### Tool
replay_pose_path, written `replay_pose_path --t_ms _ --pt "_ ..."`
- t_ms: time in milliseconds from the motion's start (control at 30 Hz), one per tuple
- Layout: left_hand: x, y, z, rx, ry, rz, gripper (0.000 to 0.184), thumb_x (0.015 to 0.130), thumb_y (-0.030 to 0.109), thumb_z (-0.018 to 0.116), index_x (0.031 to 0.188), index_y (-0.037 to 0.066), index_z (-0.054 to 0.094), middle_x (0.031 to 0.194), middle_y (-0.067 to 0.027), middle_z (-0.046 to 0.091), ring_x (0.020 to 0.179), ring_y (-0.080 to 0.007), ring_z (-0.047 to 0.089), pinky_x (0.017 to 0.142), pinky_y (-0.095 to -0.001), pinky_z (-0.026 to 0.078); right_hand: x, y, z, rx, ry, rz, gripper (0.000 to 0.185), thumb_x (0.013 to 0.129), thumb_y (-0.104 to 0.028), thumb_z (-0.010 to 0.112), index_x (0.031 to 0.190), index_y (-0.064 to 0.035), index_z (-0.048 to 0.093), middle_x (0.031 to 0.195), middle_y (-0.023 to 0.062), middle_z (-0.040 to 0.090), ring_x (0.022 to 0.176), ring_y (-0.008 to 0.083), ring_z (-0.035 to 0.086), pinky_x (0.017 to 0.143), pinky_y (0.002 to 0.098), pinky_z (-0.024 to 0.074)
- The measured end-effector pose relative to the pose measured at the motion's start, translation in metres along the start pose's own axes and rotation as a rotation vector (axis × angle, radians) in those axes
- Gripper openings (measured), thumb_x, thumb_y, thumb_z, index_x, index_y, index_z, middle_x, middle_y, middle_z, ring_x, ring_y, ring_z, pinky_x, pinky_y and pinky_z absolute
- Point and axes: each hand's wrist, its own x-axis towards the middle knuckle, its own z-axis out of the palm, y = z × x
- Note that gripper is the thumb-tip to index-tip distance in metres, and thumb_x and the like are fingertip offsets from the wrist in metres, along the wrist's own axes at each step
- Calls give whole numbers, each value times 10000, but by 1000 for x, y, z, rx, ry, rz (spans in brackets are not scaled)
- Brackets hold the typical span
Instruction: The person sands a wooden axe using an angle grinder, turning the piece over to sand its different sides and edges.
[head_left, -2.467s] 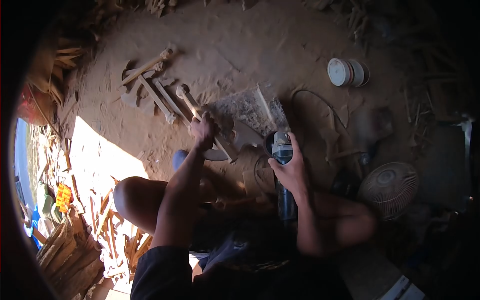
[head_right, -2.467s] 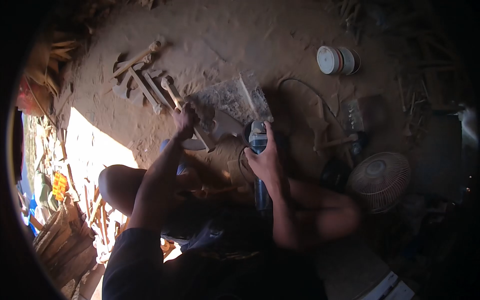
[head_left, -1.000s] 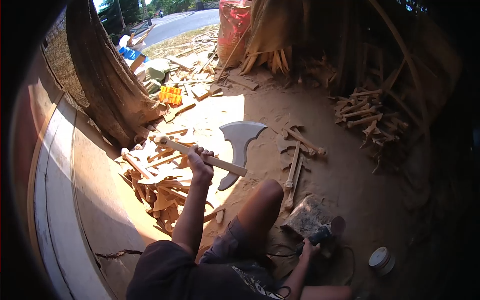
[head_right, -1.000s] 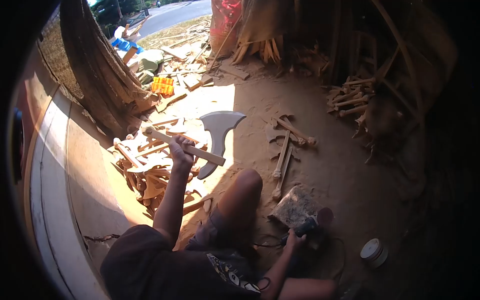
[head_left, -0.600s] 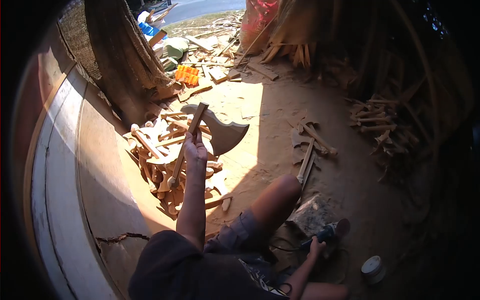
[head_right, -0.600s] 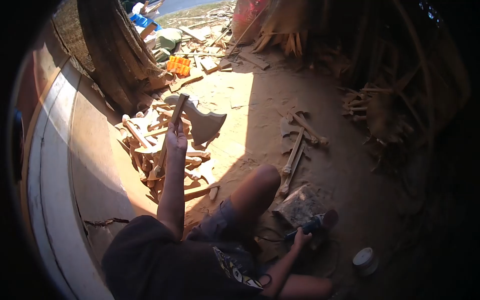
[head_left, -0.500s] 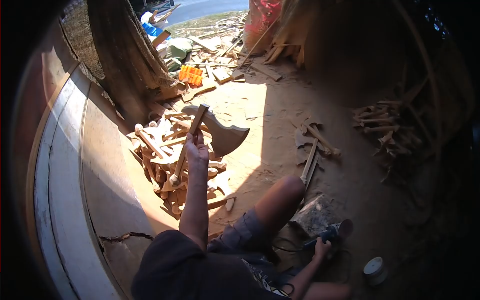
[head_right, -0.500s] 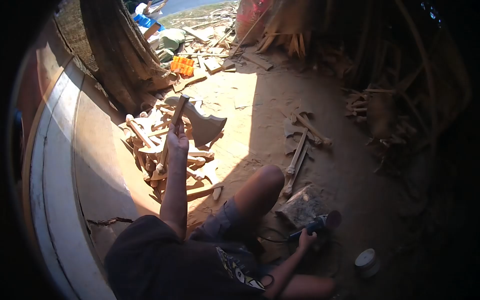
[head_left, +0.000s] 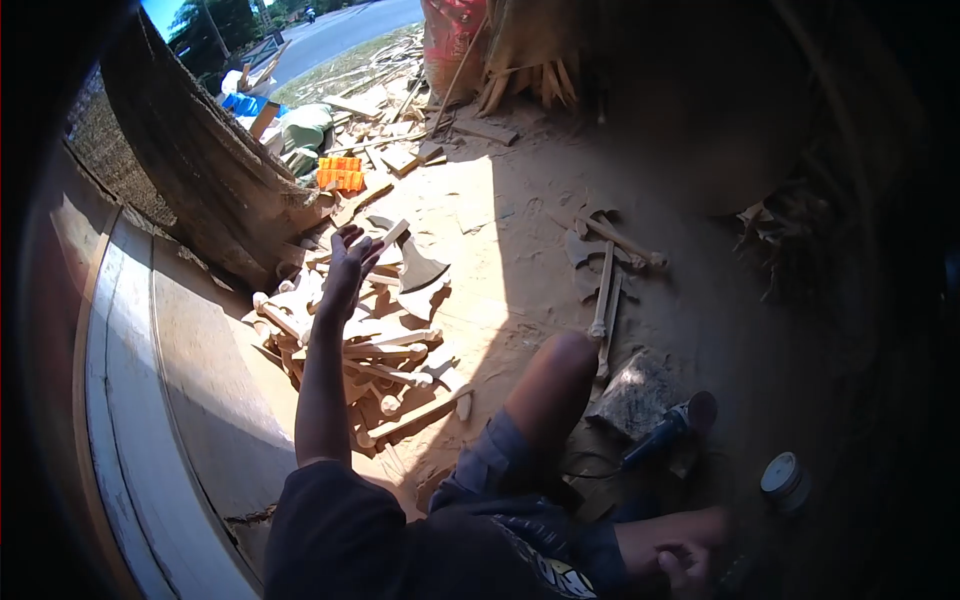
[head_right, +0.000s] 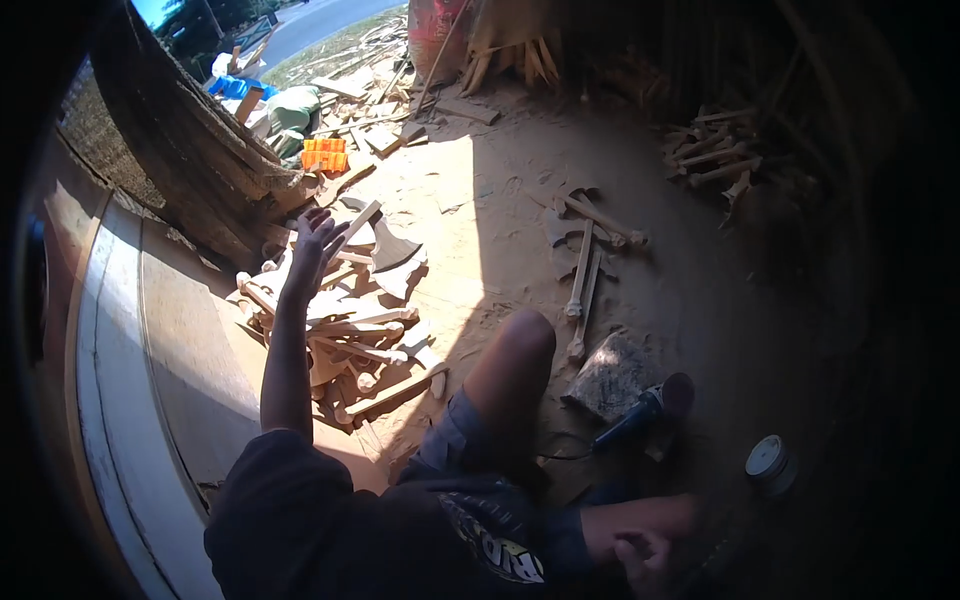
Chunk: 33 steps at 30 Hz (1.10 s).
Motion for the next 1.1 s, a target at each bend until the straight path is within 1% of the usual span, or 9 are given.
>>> replay_pose_path --t_ms 67,133,167,233,267,300,333,533,1100 --pt "-28 48 17 411 -597 -326 430 1088 298 602 1382 -1 507 1332 -170 634 1222 -262 690 1033 -415 581 -44 -72 34 -69 -107 289 186 1036 -184 676 1020 0 702 848 77 735 746 152 696 686 291 569" --pt "-58 51 39 819 -1183 -815 353 1093 292 600 1309 13 587 1218 -117 702 1147 -237 723 968 -405 583 -57 -57 44 -225 -310 555 207 996 -245 746 1007 -39 732 812 60 703 654 158 669 558 330 542" --pt "-77 -3 22 943 -1480 -891 400 1087 332 599 1311 1 595 1215 -138 746 1066 -259 767 898 -415 634 -59 -45 52 -300 -421 674 221 976 -275 780 1001 -58 747 794 51 687 608 161 656 494 350 528" --pt "-161 -33 28 1257 -2050 -801 398 1083 339 571 1203 -31 658 1132 -165 763 1013 -231 772 882 -392 617 -58 43 80 -451 -658 341 205 885 -146 696 997 -10 801 956 198 792 870 270 750 804 423 581" --pt "-200 -45 13 1136 -2174 -535 426 1080 375 567 1182 -21 686 1077 -147 768 944 -250 768 849 -408 598 -45 58 91 -485 -685 292 206 886 -148 697 998 -10 800 958 198 791 872 271 749 806 423 581" --pt "-230 -77 -25 679 -2039 -455 460 1075 435 564 1214 13 682 1040 -119 765 893 -260 758 818 -425 583 -23 62 99 -500 -674 300 207 887 -150 697 999 -10 800 959 199 791 875 273 749 808 424 581" --pt "-262 -47 -13 488 -1821 -327 362 1044 407 591 1189 89 686 997 -120 761 904 -308 759 801 -445 580 -3 59 102 -511 -649 331 208 888 -152 698 1001 -10 799 961 199 790 877 274 749 811 424 581" --pt "-282 -66 13 1052 -1584 -268 347 1036 396 596 1193 99 684 991 -124 758 904 -318 757 799 -448 579 57 53 105 -538 -563 347 215 895 -166 700 1008 -9 795 969 201 788 892 283 748 824 428 580" --pt "-309 -61 8 1273 -1434 -226 312 1012 363 608 1202 127 681 975 -136 751 907 -346 751 794 -459 577 84 76 96 -514 -432 238 240 915 -204 706 1028 -7 783 994 208 781 933 308 744 863 438 579"
